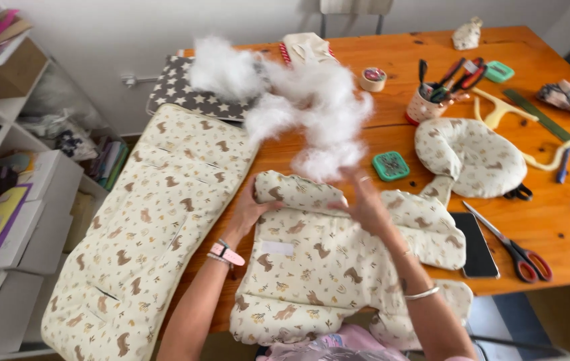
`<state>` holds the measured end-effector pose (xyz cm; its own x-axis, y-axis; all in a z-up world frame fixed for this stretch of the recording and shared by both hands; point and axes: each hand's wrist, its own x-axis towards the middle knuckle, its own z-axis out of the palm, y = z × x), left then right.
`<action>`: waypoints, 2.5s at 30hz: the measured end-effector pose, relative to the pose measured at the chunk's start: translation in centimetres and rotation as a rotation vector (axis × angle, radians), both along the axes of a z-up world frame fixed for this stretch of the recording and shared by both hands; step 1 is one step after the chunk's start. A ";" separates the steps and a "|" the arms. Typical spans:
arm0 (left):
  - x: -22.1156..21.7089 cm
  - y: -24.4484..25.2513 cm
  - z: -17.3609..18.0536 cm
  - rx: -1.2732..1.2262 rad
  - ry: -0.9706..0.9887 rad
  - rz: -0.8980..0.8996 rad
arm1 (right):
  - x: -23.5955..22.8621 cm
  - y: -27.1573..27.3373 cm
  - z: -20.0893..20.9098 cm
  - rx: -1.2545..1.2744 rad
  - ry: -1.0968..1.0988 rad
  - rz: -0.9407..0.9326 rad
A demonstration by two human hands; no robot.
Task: Aligning fabric edges and securing them with pins in preparation for sewing or stuffing.
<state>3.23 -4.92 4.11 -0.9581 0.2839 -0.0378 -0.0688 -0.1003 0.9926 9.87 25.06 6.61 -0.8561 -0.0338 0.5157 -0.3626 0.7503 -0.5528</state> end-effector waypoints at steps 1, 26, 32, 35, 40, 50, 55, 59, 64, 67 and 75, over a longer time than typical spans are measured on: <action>-0.4 -0.1 -1.5 -0.004 -0.007 -0.019 | 0.3 3.7 -0.9 -0.004 -0.007 -0.019; -5.3 0.4 19.6 -0.612 0.369 -0.014 | 8.9 11.3 3.7 0.003 -0.360 -0.443; -6.0 0.3 24.6 -0.740 0.830 -0.082 | 9.7 7.5 5.5 -0.098 -0.654 -0.239; -6.6 -0.5 25.0 -0.760 0.974 -0.102 | 9.6 6.7 3.5 -0.168 -0.791 -0.115; -4.5 -0.9 25.7 -0.737 1.066 -0.202 | 10.7 8.7 1.2 -0.329 -0.681 0.194; -1.1 2.1 24.0 -0.604 0.955 -0.257 | 9.6 18.9 -5.2 -0.087 -0.474 -0.604; -1.7 3.1 22.0 -0.657 0.875 -0.278 | 4.2 21.5 -7.2 -0.136 -0.515 -0.830; -2.8 1.9 19.9 -0.868 0.656 -0.211 | 0.3 24.9 -5.3 0.100 -0.260 -1.170; -11.6 -5.7 11.0 -0.948 0.462 0.033 | -2.5 35.7 -5.5 -0.218 -0.482 -1.291; -12.8 -9.3 11.8 -0.896 0.628 0.216 | -2.4 37.1 -5.2 -0.363 -0.579 -1.215; -10.1 -12.6 27.7 -1.164 0.862 0.175 | 1.9 30.2 1.9 -0.658 0.039 -0.894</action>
